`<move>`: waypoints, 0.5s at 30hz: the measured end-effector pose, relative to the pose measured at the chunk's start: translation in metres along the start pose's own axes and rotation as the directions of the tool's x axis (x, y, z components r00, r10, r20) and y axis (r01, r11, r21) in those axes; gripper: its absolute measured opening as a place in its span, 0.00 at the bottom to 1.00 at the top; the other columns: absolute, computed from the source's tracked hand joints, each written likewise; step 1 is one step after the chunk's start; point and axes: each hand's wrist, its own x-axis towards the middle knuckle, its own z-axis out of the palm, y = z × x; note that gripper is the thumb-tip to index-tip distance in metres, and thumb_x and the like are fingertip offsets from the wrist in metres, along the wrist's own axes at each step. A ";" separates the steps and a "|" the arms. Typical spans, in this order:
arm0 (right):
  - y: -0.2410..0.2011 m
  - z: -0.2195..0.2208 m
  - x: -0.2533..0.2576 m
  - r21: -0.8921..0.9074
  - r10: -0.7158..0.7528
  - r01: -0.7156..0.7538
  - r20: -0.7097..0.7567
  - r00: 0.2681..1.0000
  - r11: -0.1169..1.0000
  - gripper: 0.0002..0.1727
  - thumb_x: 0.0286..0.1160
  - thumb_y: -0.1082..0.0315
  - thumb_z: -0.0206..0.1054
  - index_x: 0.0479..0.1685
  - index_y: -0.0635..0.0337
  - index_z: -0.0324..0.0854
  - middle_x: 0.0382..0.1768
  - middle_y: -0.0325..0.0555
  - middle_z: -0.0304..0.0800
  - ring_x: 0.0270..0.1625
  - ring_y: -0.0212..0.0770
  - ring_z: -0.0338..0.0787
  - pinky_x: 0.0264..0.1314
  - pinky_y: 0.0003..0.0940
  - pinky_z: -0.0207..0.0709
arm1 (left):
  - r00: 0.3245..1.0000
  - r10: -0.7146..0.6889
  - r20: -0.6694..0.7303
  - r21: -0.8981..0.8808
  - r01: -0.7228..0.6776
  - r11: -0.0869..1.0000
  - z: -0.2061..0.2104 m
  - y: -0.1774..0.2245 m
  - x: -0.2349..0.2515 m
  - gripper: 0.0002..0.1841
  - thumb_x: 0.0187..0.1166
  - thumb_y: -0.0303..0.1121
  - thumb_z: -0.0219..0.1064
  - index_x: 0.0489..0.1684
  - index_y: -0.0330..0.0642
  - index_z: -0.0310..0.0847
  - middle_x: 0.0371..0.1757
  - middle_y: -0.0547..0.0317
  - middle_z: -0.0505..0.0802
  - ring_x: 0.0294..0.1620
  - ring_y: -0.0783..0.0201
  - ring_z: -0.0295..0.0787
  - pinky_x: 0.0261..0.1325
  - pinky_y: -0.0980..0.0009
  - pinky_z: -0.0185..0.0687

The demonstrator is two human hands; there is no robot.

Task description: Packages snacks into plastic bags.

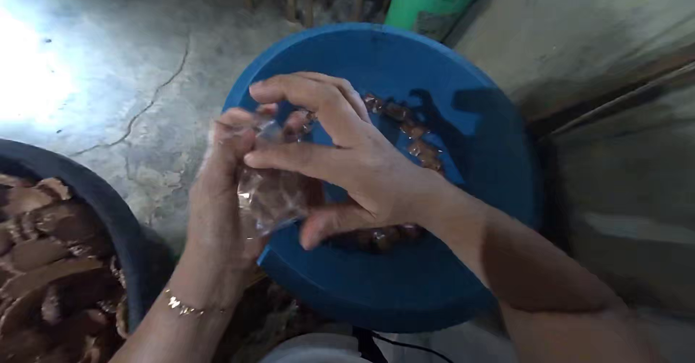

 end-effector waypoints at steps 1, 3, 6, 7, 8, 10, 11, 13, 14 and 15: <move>0.007 -0.005 -0.011 -0.037 -0.019 0.021 0.055 0.998 0.999 0.32 0.70 0.38 0.69 0.68 0.47 0.87 0.82 0.56 0.73 0.90 0.62 0.59 0.89 0.68 0.50 | 0.995 -0.081 0.053 -0.153 0.088 0.984 0.002 -0.011 0.003 0.18 0.91 0.37 0.43 0.49 0.54 0.84 0.41 0.64 0.94 0.41 0.72 0.93 0.40 0.75 0.91; 0.019 -0.006 -0.035 -0.086 -0.060 0.066 0.071 0.996 0.994 0.20 0.77 0.58 0.69 0.67 0.49 0.84 0.78 0.52 0.80 0.89 0.61 0.63 0.90 0.70 0.47 | 0.971 -0.221 0.092 -0.251 0.238 0.938 0.010 -0.035 0.006 0.22 0.92 0.43 0.42 0.47 0.54 0.87 0.37 0.64 0.94 0.38 0.71 0.93 0.40 0.73 0.92; 0.035 -0.008 -0.072 0.016 0.015 -0.016 0.026 1.000 1.000 0.13 0.81 0.70 0.64 0.58 0.62 0.86 0.62 0.52 0.91 0.75 0.47 0.83 0.82 0.41 0.72 | 0.898 -0.441 0.013 0.039 0.440 0.897 0.012 -0.073 0.016 0.25 0.94 0.53 0.34 0.66 0.57 0.77 0.41 0.66 0.94 0.40 0.71 0.93 0.40 0.72 0.92; 0.041 -0.013 -0.084 0.086 0.138 -0.145 0.085 0.987 0.986 0.15 0.82 0.68 0.64 0.61 0.66 0.85 0.60 0.52 0.91 0.69 0.40 0.87 0.75 0.32 0.78 | 0.854 -0.520 0.004 0.237 0.505 0.830 0.007 -0.085 0.019 0.25 0.95 0.48 0.33 0.72 0.49 0.71 0.45 0.62 0.92 0.44 0.66 0.93 0.43 0.67 0.92; 0.050 -0.020 -0.097 0.136 0.314 -0.343 0.200 0.928 0.929 0.18 0.81 0.67 0.65 0.66 0.66 0.82 0.58 0.49 0.91 0.62 0.33 0.90 0.67 0.26 0.83 | 0.794 -0.608 -0.003 0.484 0.533 0.694 -0.001 -0.098 0.022 0.21 0.95 0.40 0.37 0.69 0.39 0.71 0.46 0.59 0.90 0.45 0.65 0.91 0.45 0.67 0.90; 0.082 -0.027 -0.123 0.074 0.635 -0.743 0.467 0.615 0.665 0.21 0.82 0.70 0.65 0.73 0.63 0.73 0.52 0.52 0.90 0.44 0.38 0.93 0.49 0.36 0.89 | 0.593 -0.804 0.048 0.927 0.273 0.257 -0.020 -0.120 0.023 0.18 0.94 0.32 0.48 0.59 0.28 0.81 0.50 0.45 0.89 0.50 0.57 0.88 0.58 0.60 0.83; 0.103 -0.021 -0.139 -0.047 0.720 -0.846 0.552 0.421 0.531 0.21 0.85 0.70 0.64 0.74 0.62 0.70 0.52 0.58 0.88 0.44 0.47 0.93 0.49 0.45 0.88 | 0.439 -0.897 0.051 0.995 0.053 0.083 -0.025 -0.130 0.022 0.18 0.92 0.32 0.53 0.61 0.28 0.84 0.58 0.37 0.90 0.61 0.46 0.87 0.70 0.49 0.76; 0.138 0.003 -0.180 -0.247 0.744 -0.861 0.637 0.202 0.445 0.20 0.87 0.69 0.61 0.73 0.67 0.73 0.61 0.66 0.85 0.59 0.59 0.90 0.65 0.54 0.82 | 0.130 -0.988 -0.084 0.951 -0.286 -0.119 -0.023 -0.151 0.015 0.18 0.90 0.35 0.57 0.68 0.36 0.83 0.66 0.33 0.87 0.70 0.35 0.82 0.73 0.34 0.70; 0.146 0.017 -0.199 -0.297 0.733 -0.837 0.659 0.169 0.460 0.19 0.88 0.69 0.60 0.72 0.69 0.77 0.67 0.68 0.82 0.69 0.62 0.84 0.75 0.56 0.74 | 0.033 -0.986 -0.164 0.913 -0.374 -0.164 -0.019 -0.162 0.012 0.17 0.89 0.34 0.57 0.69 0.37 0.82 0.66 0.33 0.87 0.70 0.33 0.82 0.69 0.30 0.71; 0.149 0.029 -0.213 -0.325 0.723 -0.812 0.672 0.163 0.485 0.19 0.88 0.67 0.59 0.71 0.68 0.79 0.70 0.69 0.80 0.74 0.65 0.80 0.79 0.57 0.70 | -0.021 -0.974 -0.226 0.886 -0.421 -0.196 -0.014 -0.171 0.010 0.17 0.88 0.33 0.57 0.69 0.37 0.81 0.66 0.33 0.87 0.69 0.32 0.81 0.67 0.29 0.71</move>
